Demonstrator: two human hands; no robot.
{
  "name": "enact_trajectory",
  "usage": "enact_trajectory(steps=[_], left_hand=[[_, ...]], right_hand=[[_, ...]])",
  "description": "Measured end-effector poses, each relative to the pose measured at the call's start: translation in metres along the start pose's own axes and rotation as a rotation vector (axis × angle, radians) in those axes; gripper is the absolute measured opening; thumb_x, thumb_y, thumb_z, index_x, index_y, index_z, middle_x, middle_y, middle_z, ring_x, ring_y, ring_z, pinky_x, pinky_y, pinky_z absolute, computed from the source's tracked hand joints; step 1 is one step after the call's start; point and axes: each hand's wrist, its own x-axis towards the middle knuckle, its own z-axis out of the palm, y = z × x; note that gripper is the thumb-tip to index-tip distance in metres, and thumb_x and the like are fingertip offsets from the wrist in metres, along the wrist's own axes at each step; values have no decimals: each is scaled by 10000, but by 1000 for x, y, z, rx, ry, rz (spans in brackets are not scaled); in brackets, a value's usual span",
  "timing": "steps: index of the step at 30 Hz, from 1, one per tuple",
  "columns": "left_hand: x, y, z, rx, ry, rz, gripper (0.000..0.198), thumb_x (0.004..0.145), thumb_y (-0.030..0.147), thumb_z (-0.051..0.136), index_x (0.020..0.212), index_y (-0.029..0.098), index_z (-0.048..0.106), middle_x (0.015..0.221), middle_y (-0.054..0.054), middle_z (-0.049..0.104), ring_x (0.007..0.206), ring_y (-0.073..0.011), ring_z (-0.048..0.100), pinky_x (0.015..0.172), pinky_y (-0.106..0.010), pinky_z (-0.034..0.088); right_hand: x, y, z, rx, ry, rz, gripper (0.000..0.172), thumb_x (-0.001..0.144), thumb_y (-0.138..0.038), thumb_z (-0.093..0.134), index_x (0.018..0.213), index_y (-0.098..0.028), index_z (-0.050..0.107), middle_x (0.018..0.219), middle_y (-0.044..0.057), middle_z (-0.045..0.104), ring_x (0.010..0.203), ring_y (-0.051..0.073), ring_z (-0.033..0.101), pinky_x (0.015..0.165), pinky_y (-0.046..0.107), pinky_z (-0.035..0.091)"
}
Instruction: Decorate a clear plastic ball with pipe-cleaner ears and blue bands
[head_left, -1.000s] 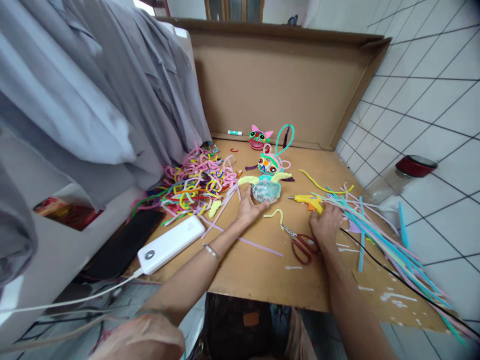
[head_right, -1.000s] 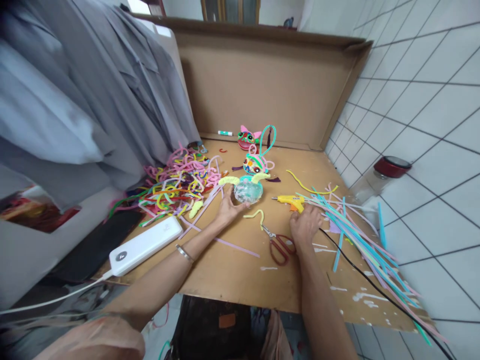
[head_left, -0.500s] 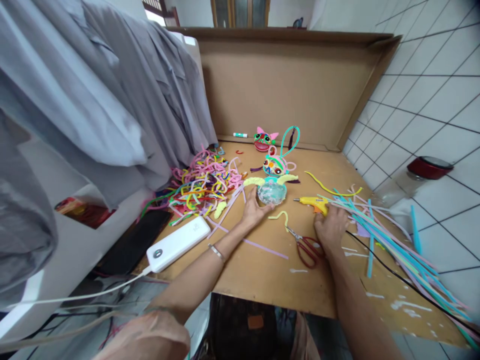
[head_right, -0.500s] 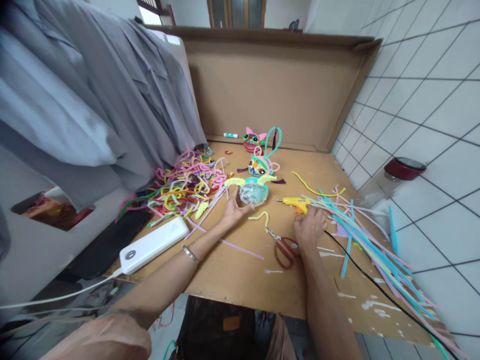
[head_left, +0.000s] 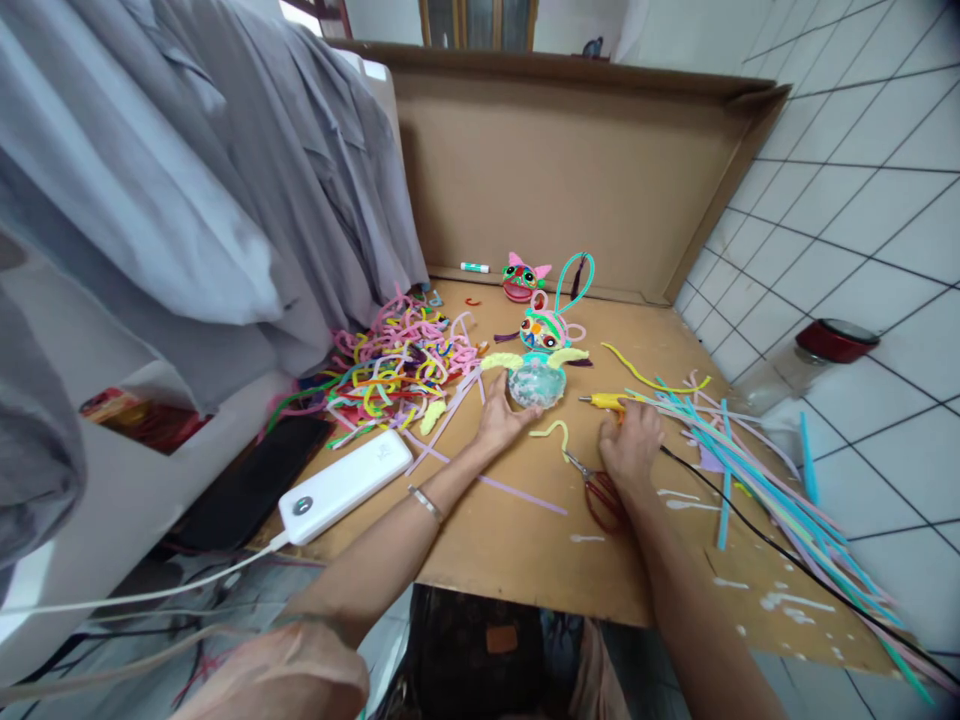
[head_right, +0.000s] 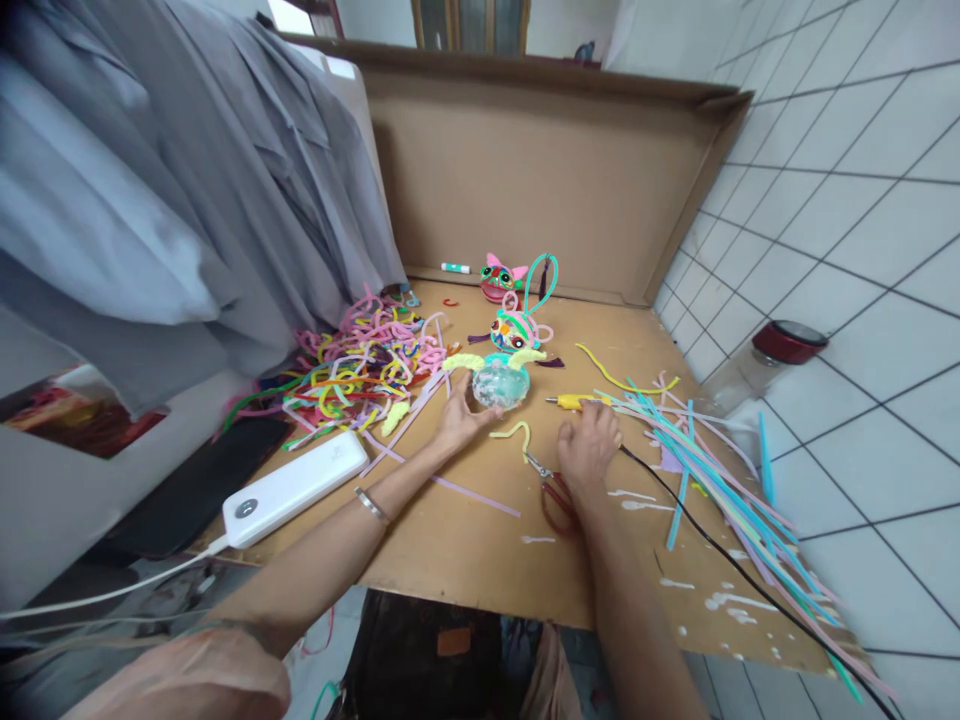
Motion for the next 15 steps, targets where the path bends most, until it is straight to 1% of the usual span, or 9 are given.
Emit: enact_trajectory(steps=[4, 8, 12, 15], left_hand=[[-1, 3, 0, -10, 8, -11, 1041, 577, 410, 871, 1460, 120, 403, 1510, -216, 443, 1410, -373, 425, 1185, -503, 334], [-2, 6, 1, -25, 21, -12, 1037, 571, 401, 881, 1455, 126, 413, 1499, -211, 463, 1391, -371, 451, 1176, -490, 352], [-1, 4, 1, -10, 11, -20, 1035, 570, 418, 878, 1446, 107, 422, 1515, -225, 437, 1410, -381, 427, 1184, -495, 345], [0, 1, 2, -11, 17, 12, 981, 599, 419, 858, 1425, 85, 446, 1490, -243, 459, 1386, -386, 457, 1171, -510, 363]], right_hand=[[9, -33, 5, 213, 7, -88, 367, 831, -294, 511, 1170, -173, 584, 1135, 143, 574, 1110, 311, 510, 949, 459, 408], [19, -59, 17, 334, -30, -67, 459, 778, -388, 600, 1178, -164, 589, 1160, 151, 590, 1138, 315, 530, 970, 462, 438], [20, -72, 29, 404, -85, -45, 589, 745, -434, 651, 1247, -136, 572, 1188, 172, 600, 1170, 323, 540, 1016, 482, 441], [18, -73, 37, 464, -96, -14, 655, 722, -408, 671, 1280, -85, 554, 1200, 198, 590, 1145, 320, 568, 1031, 472, 451]])
